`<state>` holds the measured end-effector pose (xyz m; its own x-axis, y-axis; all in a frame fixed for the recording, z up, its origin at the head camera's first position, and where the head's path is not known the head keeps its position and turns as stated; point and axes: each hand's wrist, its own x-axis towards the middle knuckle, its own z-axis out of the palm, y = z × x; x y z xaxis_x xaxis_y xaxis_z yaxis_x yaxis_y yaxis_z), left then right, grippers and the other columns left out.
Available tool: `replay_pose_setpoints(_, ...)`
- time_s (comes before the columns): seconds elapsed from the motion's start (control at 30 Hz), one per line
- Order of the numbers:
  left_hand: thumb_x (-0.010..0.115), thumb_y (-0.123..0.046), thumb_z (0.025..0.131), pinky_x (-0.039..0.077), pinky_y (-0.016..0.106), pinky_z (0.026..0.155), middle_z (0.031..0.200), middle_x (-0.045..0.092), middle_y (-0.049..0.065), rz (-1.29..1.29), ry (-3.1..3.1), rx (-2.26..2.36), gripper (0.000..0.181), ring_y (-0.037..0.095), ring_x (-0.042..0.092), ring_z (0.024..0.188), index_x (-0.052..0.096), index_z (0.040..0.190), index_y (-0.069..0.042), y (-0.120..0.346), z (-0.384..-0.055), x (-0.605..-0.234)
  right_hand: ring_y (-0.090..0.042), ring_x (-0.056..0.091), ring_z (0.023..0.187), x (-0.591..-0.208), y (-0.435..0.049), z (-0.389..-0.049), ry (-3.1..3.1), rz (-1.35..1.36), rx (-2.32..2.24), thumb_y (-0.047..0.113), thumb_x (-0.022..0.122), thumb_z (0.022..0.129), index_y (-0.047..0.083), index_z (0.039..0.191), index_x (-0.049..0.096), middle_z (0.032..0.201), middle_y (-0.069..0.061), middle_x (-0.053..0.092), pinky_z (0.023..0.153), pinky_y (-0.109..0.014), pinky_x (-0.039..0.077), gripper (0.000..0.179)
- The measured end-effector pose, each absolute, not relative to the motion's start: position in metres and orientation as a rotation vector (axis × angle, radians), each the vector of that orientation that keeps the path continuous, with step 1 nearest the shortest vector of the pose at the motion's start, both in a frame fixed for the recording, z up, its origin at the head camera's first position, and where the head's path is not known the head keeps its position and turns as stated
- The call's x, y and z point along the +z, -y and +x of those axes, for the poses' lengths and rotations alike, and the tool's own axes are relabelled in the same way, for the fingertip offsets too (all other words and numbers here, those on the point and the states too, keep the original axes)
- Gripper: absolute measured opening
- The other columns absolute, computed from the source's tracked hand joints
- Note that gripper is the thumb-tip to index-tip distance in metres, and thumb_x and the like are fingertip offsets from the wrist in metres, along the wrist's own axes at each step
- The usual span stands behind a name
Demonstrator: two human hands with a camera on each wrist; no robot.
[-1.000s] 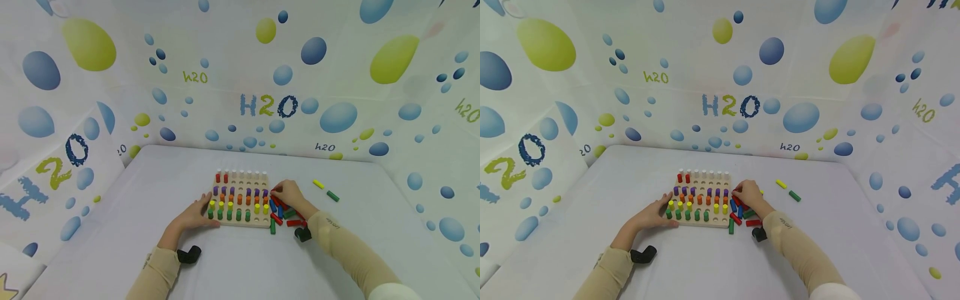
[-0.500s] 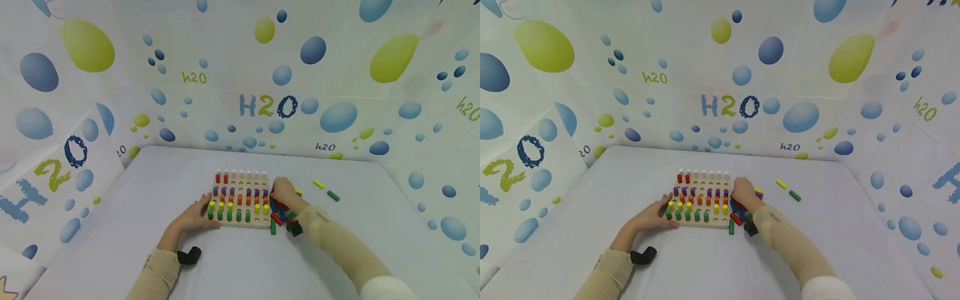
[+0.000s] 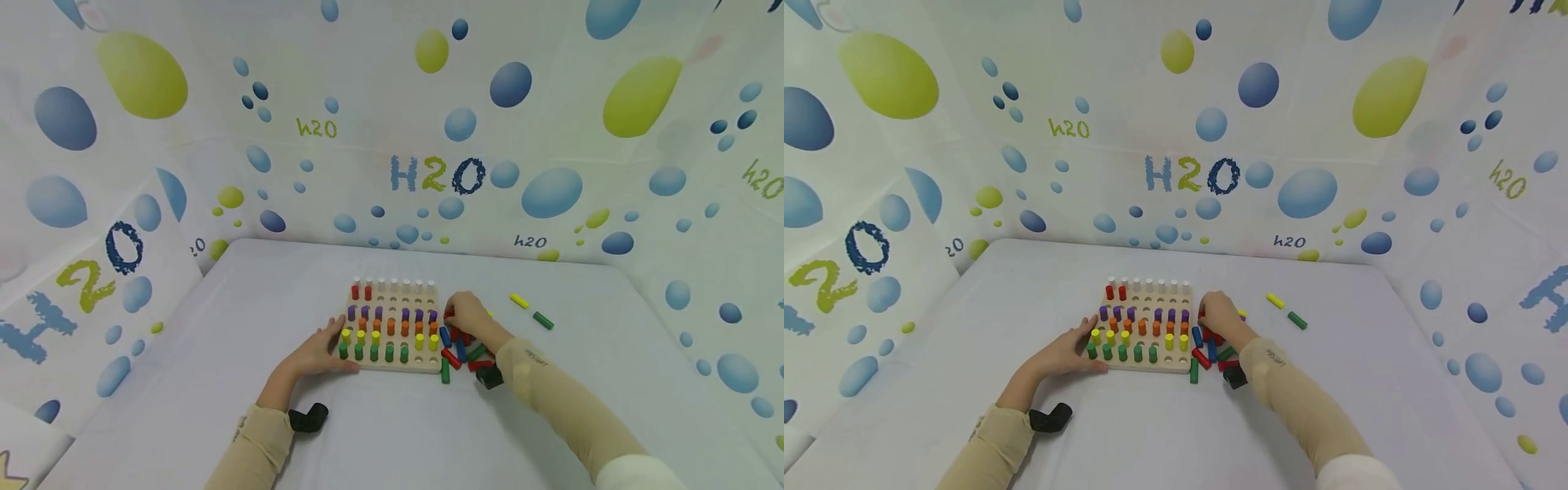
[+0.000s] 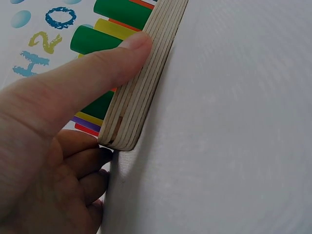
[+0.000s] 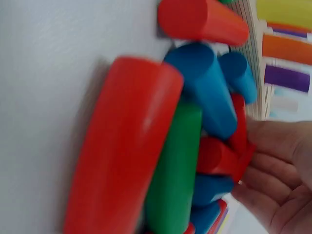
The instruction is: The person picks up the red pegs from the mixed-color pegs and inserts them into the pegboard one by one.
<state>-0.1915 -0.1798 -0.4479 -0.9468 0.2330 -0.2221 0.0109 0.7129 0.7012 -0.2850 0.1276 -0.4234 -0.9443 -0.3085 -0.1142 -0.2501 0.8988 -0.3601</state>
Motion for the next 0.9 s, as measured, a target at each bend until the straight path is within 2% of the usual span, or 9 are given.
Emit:
replay_pose_setpoints(0.23,0.079,-0.047,0.064,0.008,0.057,0.106,0.149,0.006,0.022,0.201,-2.629,1.077,0.112,0.044,0.004,0.134,0.014,0.147,-0.007,0.179,-0.190,-0.448,-0.021,0.059,0.085,-0.427,-0.151,-0.285,-2.764,-0.382,-0.946,0.017,0.067,0.084,0.003,0.097,0.066,0.095,-0.008,0.064,0.078,-0.035,0.052,0.019)
replay_pose_setpoints(0.57,0.079,-0.049,0.063,0.009,0.057,0.106,0.150,0.006,0.020,0.184,-2.631,1.068,0.114,0.043,0.004,0.135,0.014,0.147,-0.009,0.179,-0.192,-0.447,-0.025,0.057,0.101,-0.422,-0.171,-0.285,-2.472,-0.147,-1.430,0.037,0.067,0.083,0.007,0.116,0.059,0.112,-0.011,0.062,0.087,-0.036,0.049,0.046)
replay_pose_setpoints(0.9,0.079,-0.048,0.063,0.009,0.059,0.106,0.150,0.007,0.021,0.178,-2.622,1.074,0.113,0.044,0.004,0.134,0.014,0.147,-0.008,0.179,-0.191,-0.448,-0.025,0.058,0.104,-0.416,-0.181,-0.278,-2.349,-0.151,-1.614,0.030,0.067,0.084,0.003,0.119,0.055,0.116,-0.014,0.061,0.090,-0.036,0.047,0.046)
